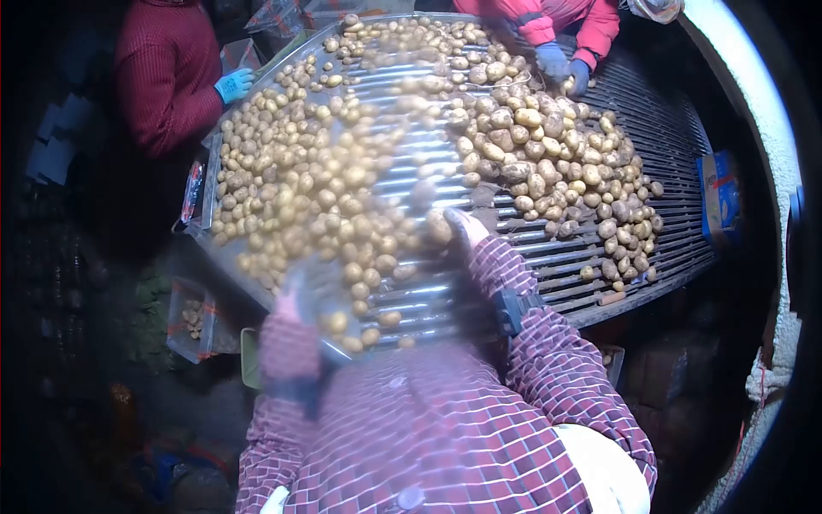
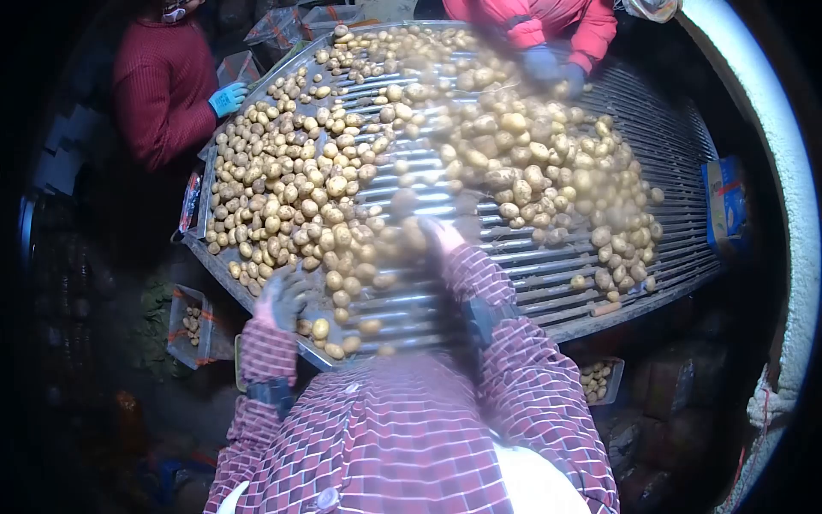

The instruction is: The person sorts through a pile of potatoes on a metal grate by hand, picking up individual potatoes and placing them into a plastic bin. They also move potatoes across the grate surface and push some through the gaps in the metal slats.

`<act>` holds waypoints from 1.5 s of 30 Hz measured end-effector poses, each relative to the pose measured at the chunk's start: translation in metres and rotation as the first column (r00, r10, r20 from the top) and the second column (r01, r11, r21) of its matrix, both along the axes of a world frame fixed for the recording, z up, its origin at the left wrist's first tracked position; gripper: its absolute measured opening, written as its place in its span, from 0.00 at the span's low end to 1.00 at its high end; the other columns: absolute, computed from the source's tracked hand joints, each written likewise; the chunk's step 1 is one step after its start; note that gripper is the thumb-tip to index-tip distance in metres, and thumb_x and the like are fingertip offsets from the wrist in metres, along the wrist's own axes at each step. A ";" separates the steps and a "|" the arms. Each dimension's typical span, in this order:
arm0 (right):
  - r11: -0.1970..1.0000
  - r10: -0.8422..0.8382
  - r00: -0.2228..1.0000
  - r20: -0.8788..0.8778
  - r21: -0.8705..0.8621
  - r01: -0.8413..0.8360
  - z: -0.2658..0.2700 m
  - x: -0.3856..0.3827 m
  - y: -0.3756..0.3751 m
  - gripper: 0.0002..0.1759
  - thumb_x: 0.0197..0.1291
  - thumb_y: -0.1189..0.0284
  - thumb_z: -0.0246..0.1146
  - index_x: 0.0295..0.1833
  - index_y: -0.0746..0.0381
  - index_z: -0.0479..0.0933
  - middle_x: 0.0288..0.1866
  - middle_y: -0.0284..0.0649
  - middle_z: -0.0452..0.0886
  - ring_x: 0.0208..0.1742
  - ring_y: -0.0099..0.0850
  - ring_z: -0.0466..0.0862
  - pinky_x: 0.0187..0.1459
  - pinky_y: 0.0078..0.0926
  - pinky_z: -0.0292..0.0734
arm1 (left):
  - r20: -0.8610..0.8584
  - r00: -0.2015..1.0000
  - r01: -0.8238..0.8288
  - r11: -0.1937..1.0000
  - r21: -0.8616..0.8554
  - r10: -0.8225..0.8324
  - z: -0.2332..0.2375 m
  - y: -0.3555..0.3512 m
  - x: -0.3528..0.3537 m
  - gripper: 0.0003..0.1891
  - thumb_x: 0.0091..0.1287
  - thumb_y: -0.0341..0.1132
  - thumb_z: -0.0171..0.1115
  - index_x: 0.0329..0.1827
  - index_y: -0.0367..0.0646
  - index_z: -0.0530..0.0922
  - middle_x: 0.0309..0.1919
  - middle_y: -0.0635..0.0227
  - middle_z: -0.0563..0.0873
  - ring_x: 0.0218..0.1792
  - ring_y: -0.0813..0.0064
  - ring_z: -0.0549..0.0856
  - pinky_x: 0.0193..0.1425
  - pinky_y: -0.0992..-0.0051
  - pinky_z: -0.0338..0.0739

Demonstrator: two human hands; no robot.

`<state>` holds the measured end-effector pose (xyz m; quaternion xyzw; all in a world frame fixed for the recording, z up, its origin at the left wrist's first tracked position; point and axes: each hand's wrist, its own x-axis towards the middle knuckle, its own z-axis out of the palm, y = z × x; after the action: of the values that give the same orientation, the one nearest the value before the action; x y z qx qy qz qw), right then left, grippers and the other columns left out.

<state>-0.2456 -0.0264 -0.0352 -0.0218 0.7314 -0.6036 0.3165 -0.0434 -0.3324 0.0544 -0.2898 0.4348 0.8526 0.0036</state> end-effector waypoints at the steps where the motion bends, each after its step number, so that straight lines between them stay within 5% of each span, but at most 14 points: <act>1: 0.990 0.138 0.987 -0.082 0.043 -0.135 0.004 0.004 -0.011 0.27 0.64 0.56 0.62 0.65 0.59 0.74 0.59 0.46 0.79 0.58 0.43 0.80 0.61 0.42 0.76 | 0.009 0.999 0.035 0.993 0.111 -0.036 0.004 0.018 -0.010 0.31 0.70 0.51 0.59 0.67 0.38 0.69 0.63 0.46 0.74 0.58 0.52 0.80 0.57 0.54 0.81; 6: 0.871 0.452 0.726 -0.518 0.433 -0.234 0.065 0.015 -0.051 0.21 0.70 0.59 0.57 0.61 0.60 0.79 0.59 0.47 0.83 0.62 0.38 0.81 0.63 0.35 0.75 | 0.016 0.988 0.109 0.775 0.622 -0.153 0.031 0.065 -0.029 0.35 0.71 0.65 0.50 0.73 0.53 0.65 0.70 0.52 0.69 0.65 0.52 0.76 0.61 0.53 0.81; 8: 0.943 0.130 0.859 -0.495 0.329 0.047 0.061 -0.018 -0.061 0.22 0.64 0.63 0.64 0.61 0.60 0.79 0.55 0.48 0.84 0.57 0.39 0.83 0.59 0.34 0.76 | -0.145 0.947 0.295 0.592 0.750 -0.288 0.010 0.034 -0.030 0.34 0.71 0.65 0.49 0.73 0.54 0.65 0.68 0.54 0.72 0.62 0.54 0.78 0.57 0.55 0.83; 13: 0.511 0.660 0.703 -0.266 0.845 -0.159 0.026 -0.052 -0.089 0.32 0.53 0.57 0.71 0.65 0.49 0.75 0.65 0.47 0.73 0.69 0.48 0.69 0.69 0.47 0.65 | -0.122 0.992 0.073 0.863 0.499 -0.013 0.026 0.014 0.017 0.31 0.73 0.51 0.53 0.75 0.48 0.61 0.60 0.58 0.78 0.53 0.57 0.83 0.42 0.59 0.87; 19: 0.777 0.488 0.684 -0.541 0.627 -0.058 -0.011 -0.054 -0.072 0.27 0.48 0.60 0.70 0.57 0.52 0.79 0.55 0.43 0.79 0.59 0.42 0.77 0.62 0.41 0.74 | 0.040 0.982 -0.188 0.980 0.067 0.186 -0.040 -0.034 0.090 0.32 0.64 0.32 0.67 0.73 0.45 0.66 0.59 0.60 0.78 0.57 0.62 0.81 0.55 0.58 0.83; 21: 0.997 0.063 0.988 -0.140 0.055 -0.056 -0.010 -0.050 -0.061 0.28 0.54 0.58 0.69 0.60 0.55 0.76 0.50 0.43 0.81 0.48 0.42 0.82 0.52 0.44 0.80 | 0.069 0.987 -0.136 0.982 -0.135 0.146 -0.053 -0.049 0.108 0.30 0.64 0.31 0.66 0.71 0.44 0.68 0.57 0.58 0.79 0.54 0.61 0.83 0.55 0.59 0.83; 23: 0.905 -0.066 0.750 0.658 -0.277 0.323 -0.011 -0.047 -0.042 0.28 0.63 0.49 0.65 0.61 0.56 0.74 0.48 0.44 0.82 0.45 0.42 0.84 0.46 0.48 0.83 | 0.041 0.994 -0.097 0.984 -0.148 0.105 -0.064 -0.059 0.123 0.23 0.67 0.36 0.63 0.65 0.44 0.71 0.52 0.57 0.81 0.49 0.59 0.85 0.53 0.58 0.85; 27: 0.643 0.151 0.801 0.579 -0.673 0.366 0.037 0.013 -0.048 0.40 0.62 0.37 0.58 0.66 0.59 0.71 0.62 0.45 0.79 0.62 0.43 0.80 0.56 0.55 0.79 | -0.014 0.988 -0.147 0.959 0.243 0.155 -0.037 -0.029 0.082 0.21 0.72 0.49 0.54 0.58 0.43 0.74 0.44 0.57 0.83 0.41 0.57 0.87 0.43 0.57 0.87; 33: 0.805 0.405 0.839 -0.364 -0.294 -0.516 0.052 0.029 -0.062 0.30 0.69 0.52 0.58 0.65 0.64 0.71 0.55 0.48 0.80 0.52 0.36 0.83 0.46 0.34 0.85 | 0.032 0.963 0.269 0.960 -0.079 -0.267 0.005 0.029 0.029 0.21 0.72 0.50 0.53 0.57 0.42 0.74 0.46 0.56 0.81 0.41 0.60 0.86 0.39 0.62 0.87; 35: 0.871 0.334 0.938 -0.091 -0.352 -0.344 0.065 0.031 -0.061 0.30 0.70 0.51 0.56 0.63 0.65 0.72 0.54 0.48 0.81 0.49 0.36 0.84 0.45 0.36 0.85 | 0.059 0.894 0.448 0.890 -0.089 -0.444 0.006 0.047 0.017 0.21 0.73 0.49 0.52 0.57 0.41 0.73 0.46 0.56 0.80 0.42 0.62 0.85 0.41 0.64 0.87; 37: 0.827 -0.027 0.688 0.725 -0.370 0.423 0.093 0.049 -0.063 0.30 0.71 0.50 0.53 0.62 0.66 0.73 0.52 0.48 0.81 0.46 0.36 0.84 0.44 0.37 0.84 | 0.068 0.877 0.474 0.880 0.037 -0.475 0.008 0.062 0.010 0.20 0.75 0.48 0.51 0.58 0.41 0.73 0.46 0.56 0.80 0.43 0.62 0.84 0.44 0.64 0.86; 39: 0.686 0.231 0.642 0.731 -0.590 0.426 0.032 0.048 -0.046 0.32 0.72 0.47 0.50 0.62 0.66 0.72 0.51 0.47 0.81 0.46 0.35 0.84 0.43 0.36 0.85 | 0.072 0.856 0.497 0.853 0.158 -0.512 0.010 0.076 0.008 0.19 0.77 0.46 0.49 0.59 0.41 0.72 0.45 0.56 0.79 0.43 0.63 0.84 0.47 0.65 0.85; 41: 0.805 -0.035 0.611 0.791 -0.340 0.486 0.045 0.056 -0.047 0.32 0.72 0.48 0.50 0.65 0.65 0.71 0.51 0.46 0.81 0.46 0.35 0.84 0.43 0.35 0.85 | 0.036 0.860 0.487 0.841 0.237 -0.508 -0.005 0.088 0.008 0.20 0.76 0.45 0.49 0.57 0.36 0.73 0.43 0.54 0.83 0.40 0.62 0.86 0.40 0.63 0.85; 45: 0.914 0.014 0.970 0.243 -0.396 0.086 0.073 0.100 -0.005 0.32 0.64 0.65 0.62 0.72 0.58 0.64 0.52 0.43 0.81 0.48 0.34 0.84 0.46 0.34 0.85 | 0.021 0.856 0.475 0.803 0.360 -0.516 -0.046 0.117 0.001 0.22 0.76 0.49 0.49 0.57 0.37 0.73 0.44 0.55 0.83 0.40 0.60 0.86 0.40 0.61 0.85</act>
<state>-0.1452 -0.0312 0.0380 0.0003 0.5474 -0.7456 0.3801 -0.0425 -0.2153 0.0089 -0.2108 0.3397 0.8653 0.3022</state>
